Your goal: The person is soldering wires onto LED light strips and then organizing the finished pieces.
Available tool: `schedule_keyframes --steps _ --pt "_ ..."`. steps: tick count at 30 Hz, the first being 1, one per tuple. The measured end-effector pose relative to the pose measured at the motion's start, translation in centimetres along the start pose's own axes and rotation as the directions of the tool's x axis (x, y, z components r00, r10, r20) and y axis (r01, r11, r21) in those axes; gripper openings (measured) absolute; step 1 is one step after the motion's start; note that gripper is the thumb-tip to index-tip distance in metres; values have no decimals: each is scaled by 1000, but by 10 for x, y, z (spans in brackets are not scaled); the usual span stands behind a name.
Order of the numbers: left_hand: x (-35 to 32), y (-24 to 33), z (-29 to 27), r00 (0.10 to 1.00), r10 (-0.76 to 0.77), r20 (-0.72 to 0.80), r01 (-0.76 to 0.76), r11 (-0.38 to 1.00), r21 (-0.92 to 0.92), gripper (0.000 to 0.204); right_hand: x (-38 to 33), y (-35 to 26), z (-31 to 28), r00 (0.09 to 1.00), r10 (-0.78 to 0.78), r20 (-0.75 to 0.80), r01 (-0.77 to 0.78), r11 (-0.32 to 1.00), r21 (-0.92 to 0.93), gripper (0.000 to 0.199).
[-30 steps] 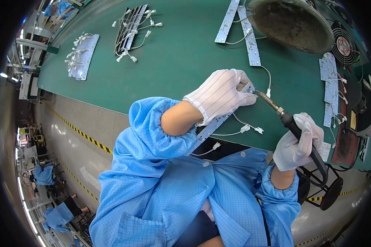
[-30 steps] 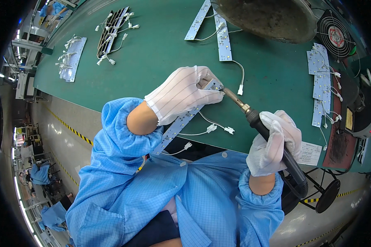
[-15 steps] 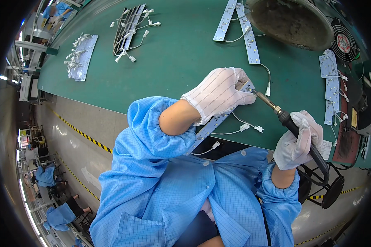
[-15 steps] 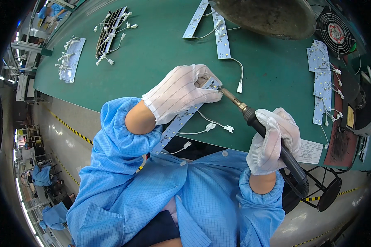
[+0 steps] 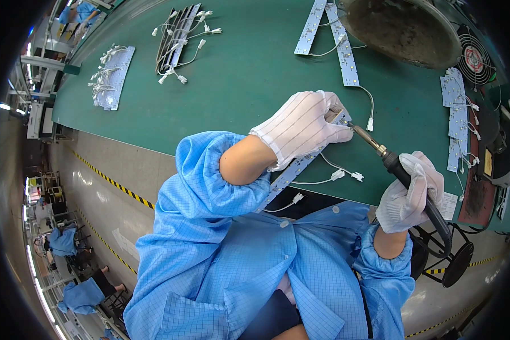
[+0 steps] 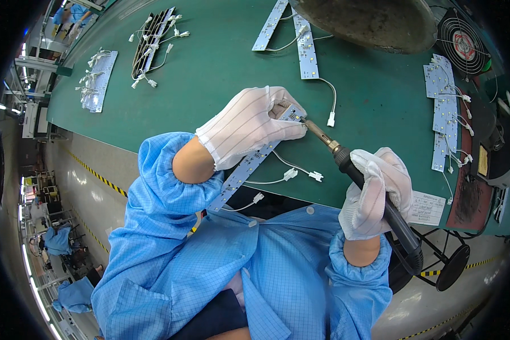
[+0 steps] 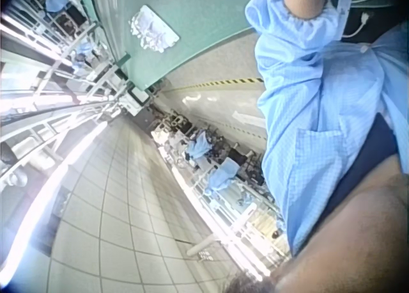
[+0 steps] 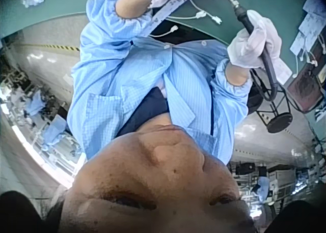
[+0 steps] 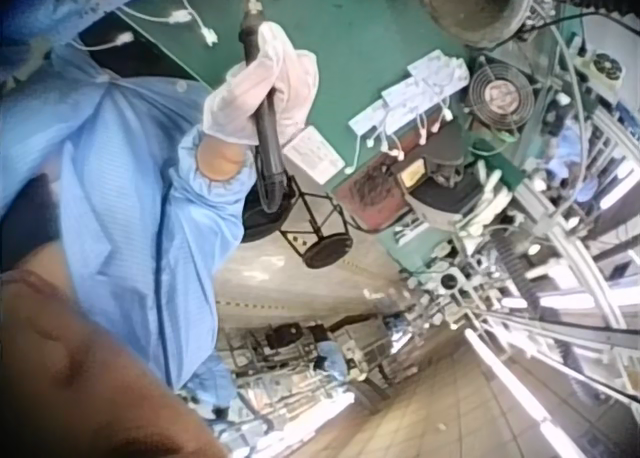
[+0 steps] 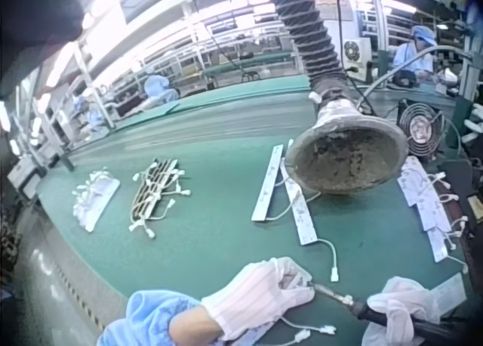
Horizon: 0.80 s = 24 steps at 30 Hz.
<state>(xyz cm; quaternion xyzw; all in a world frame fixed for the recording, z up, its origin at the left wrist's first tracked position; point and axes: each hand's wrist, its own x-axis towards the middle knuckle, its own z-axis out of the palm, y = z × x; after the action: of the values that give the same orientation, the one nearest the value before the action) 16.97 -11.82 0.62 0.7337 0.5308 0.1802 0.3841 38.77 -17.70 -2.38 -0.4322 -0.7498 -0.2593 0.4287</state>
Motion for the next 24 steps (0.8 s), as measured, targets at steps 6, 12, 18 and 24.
schedule_keyframes --steps 6,12,18,24 --pt "-1 4 -4 999 -37 -26 36 999 -30 50 10 1 -5 997 75 35 -79 988 131 35" --pt "-63 10 -17 964 39 -261 58 934 352 51 5 10 0 999 40 -26 -39 999 30 44" --pt "-96 10 -24 992 -110 62 82 935 345 34 12 -1 1 987 149 -55 -142 982 122 36" --pt "-114 -36 -138 874 -244 -420 197 968 -154 29 1 5 -3 997 67 -27 -64 993 96 25"
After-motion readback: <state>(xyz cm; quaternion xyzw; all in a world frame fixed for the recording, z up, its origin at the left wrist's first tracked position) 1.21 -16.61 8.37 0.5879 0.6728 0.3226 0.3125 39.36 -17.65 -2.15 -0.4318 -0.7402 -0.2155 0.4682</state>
